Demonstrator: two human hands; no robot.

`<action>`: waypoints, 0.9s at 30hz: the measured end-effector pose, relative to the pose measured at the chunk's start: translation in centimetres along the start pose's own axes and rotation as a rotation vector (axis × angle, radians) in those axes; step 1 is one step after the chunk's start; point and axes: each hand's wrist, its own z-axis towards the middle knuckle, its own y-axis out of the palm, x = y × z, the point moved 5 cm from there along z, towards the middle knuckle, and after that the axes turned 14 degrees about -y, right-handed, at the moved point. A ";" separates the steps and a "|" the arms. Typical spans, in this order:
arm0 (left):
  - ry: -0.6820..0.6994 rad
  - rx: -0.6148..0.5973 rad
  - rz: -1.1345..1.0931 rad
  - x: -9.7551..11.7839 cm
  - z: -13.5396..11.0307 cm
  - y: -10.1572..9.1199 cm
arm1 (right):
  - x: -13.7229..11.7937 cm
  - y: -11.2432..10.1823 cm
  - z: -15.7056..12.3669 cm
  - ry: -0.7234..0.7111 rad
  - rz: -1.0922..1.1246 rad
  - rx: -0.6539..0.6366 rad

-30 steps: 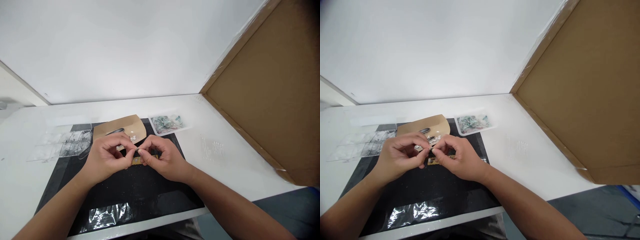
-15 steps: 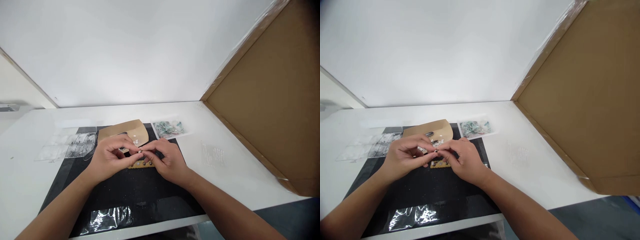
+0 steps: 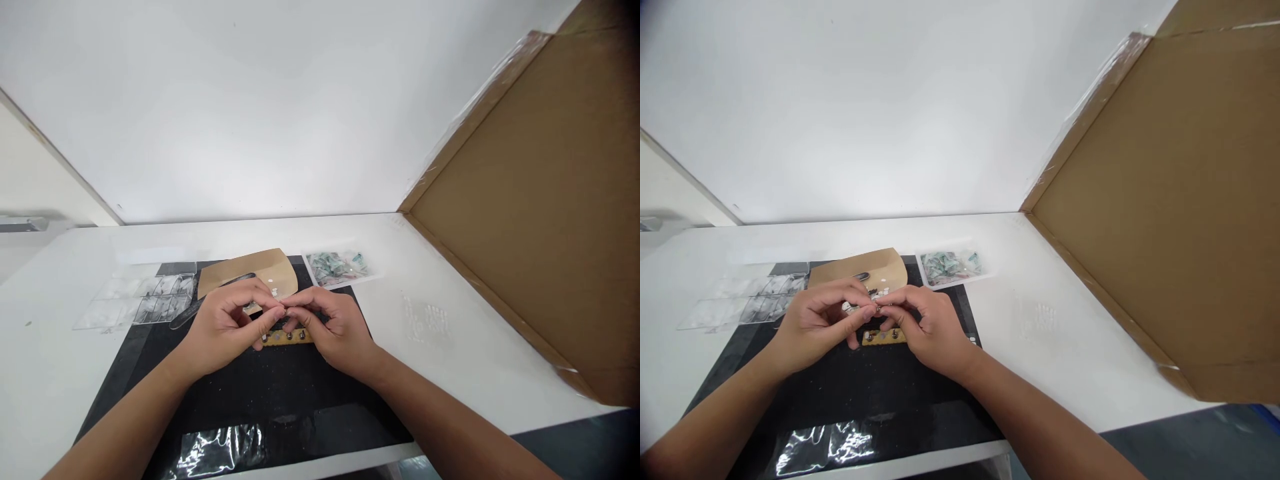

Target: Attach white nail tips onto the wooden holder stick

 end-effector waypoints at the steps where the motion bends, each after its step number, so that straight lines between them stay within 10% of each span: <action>1: -0.014 -0.002 -0.013 -0.1 0.0 0.1 | 0.0 0.0 0.0 0.008 0.011 0.012; 18: -0.019 0.207 -0.142 -1.5 -0.1 1.1 | 0.1 0.8 -0.5 0.095 0.009 0.196; 27: -0.054 0.333 -0.017 -2.1 -0.1 0.7 | 0.3 1.2 -0.5 0.128 0.079 0.065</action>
